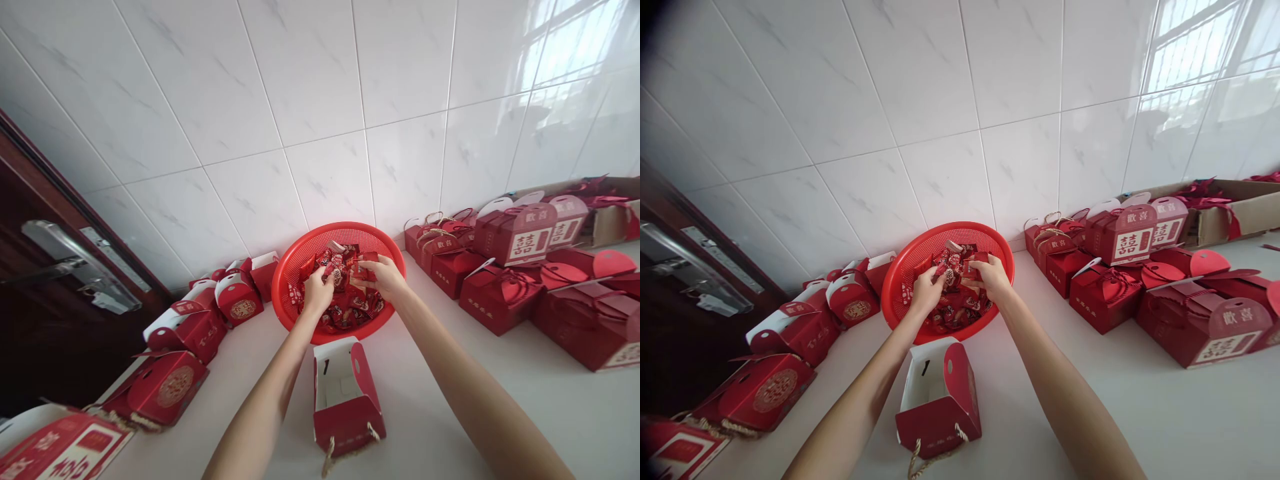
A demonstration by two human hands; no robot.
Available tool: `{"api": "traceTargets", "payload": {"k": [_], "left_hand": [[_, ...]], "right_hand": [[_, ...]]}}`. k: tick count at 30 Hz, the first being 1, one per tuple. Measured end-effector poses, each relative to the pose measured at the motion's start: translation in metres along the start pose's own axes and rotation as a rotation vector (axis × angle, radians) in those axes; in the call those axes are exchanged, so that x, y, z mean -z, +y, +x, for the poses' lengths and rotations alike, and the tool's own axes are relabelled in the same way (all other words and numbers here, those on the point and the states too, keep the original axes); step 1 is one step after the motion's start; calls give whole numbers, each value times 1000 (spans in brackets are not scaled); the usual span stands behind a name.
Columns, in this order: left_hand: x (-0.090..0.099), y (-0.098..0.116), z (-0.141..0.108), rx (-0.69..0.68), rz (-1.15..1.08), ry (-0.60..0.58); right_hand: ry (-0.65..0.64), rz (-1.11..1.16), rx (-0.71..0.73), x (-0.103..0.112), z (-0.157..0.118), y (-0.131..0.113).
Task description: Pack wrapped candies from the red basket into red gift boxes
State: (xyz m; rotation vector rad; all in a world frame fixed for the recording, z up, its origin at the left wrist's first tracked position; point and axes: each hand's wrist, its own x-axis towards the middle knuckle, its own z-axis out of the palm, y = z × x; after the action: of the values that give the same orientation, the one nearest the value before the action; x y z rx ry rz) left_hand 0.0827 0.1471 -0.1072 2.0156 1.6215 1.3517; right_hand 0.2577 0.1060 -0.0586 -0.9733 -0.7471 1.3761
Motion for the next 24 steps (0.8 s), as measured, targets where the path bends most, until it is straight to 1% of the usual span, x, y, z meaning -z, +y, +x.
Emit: {"api": "traceTargets", "payload": {"k": [4, 9, 12, 16, 21, 24], "left_hand": [[4, 7, -1, 9, -60, 10], [7, 14, -2, 22, -109, 12], [8, 21, -3, 17, -151, 3], [9, 30, -5, -19, -304, -40], [11, 35, -5, -33, -409, -22], [11, 36, -5, -39, -461, -32]], "right_hand": [[-21, 63, -24, 1, 3, 1], [-13, 123, -40, 2, 5, 2], [-21, 124, -32, 3, 5, 2], [-46, 108, 3, 4, 5, 2], [-44, 87, 23, 4, 5, 3], [-29, 79, 26, 4, 5, 3]]}}
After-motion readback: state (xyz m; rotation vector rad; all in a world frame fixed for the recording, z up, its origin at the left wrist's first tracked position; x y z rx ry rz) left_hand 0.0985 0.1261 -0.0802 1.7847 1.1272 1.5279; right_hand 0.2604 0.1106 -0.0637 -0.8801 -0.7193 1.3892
